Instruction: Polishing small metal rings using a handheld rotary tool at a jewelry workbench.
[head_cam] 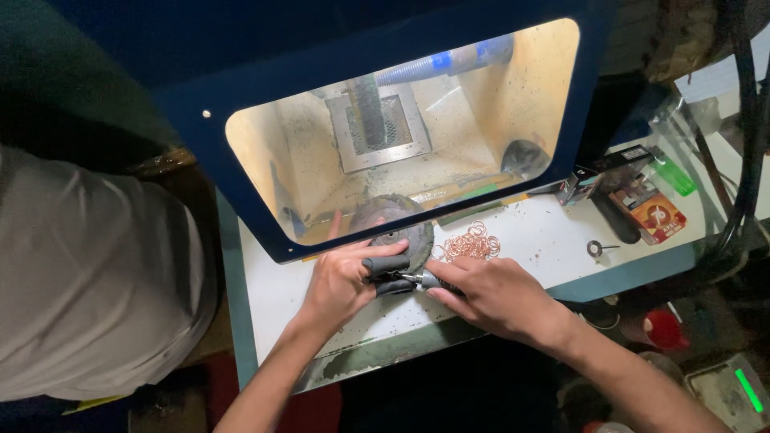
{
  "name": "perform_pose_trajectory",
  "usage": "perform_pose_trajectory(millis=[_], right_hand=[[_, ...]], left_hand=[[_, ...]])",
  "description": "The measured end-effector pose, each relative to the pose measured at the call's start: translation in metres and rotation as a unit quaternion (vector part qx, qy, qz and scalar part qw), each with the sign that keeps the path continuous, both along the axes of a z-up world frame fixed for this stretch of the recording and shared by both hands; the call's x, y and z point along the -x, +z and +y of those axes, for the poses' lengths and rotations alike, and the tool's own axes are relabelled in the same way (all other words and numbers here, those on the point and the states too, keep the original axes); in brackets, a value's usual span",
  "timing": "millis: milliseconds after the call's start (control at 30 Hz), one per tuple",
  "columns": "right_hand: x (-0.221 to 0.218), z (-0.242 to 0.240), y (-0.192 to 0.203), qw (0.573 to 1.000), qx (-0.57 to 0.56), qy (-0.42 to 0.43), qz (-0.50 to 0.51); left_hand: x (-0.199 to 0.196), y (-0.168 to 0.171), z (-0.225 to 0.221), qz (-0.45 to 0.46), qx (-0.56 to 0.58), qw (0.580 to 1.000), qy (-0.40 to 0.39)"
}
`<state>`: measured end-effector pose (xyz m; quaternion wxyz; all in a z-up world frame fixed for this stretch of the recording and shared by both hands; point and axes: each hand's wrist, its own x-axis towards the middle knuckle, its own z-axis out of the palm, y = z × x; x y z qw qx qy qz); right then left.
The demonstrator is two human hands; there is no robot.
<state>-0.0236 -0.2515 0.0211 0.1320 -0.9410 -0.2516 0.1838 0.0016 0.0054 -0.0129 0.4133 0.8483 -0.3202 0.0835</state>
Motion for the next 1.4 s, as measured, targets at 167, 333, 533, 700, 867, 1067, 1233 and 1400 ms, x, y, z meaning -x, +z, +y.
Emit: perform_pose_trajectory(millis=[167, 333, 533, 700, 867, 1067, 1233, 1400], right_hand=[[0.0, 0.001, 0.005, 1.0, -0.014, -0.003, -0.002], [0.003, 0.005, 0.009, 1.0, 0.012, -0.025, -0.002], [0.002, 0.002, 0.005, 1.0, 0.02, 0.0, -0.001], [0.003, 0.004, 0.006, 1.0, 0.014, -0.014, -0.006], [0.007, 0.007, 0.008, 0.999, 0.016, -0.028, -0.017], [0.023, -0.01, 0.013, 0.999, -0.017, -0.05, -0.015], [0.044, -0.036, 0.009, 0.98, -0.033, -0.117, -0.159], [0.048, -0.05, -0.008, 0.978, -0.054, -0.133, -0.15]], left_hand=[[0.0, 0.001, -0.001, 0.004, 0.003, 1.0, 0.002], [-0.001, -0.001, 0.0, 0.006, -0.005, 1.0, -0.001], [-0.001, -0.004, 0.001, 0.005, -0.008, 1.0, -0.001], [-0.001, -0.003, 0.001, 0.012, -0.009, 1.0, 0.002], [0.0, -0.002, 0.001, 0.019, -0.011, 1.0, 0.008], [0.0, 0.002, -0.001, 0.036, -0.013, 0.999, 0.022], [0.002, 0.014, -0.004, -0.001, -0.046, 0.999, 0.016], [0.001, 0.011, -0.005, 0.003, -0.057, 0.998, 0.022]])
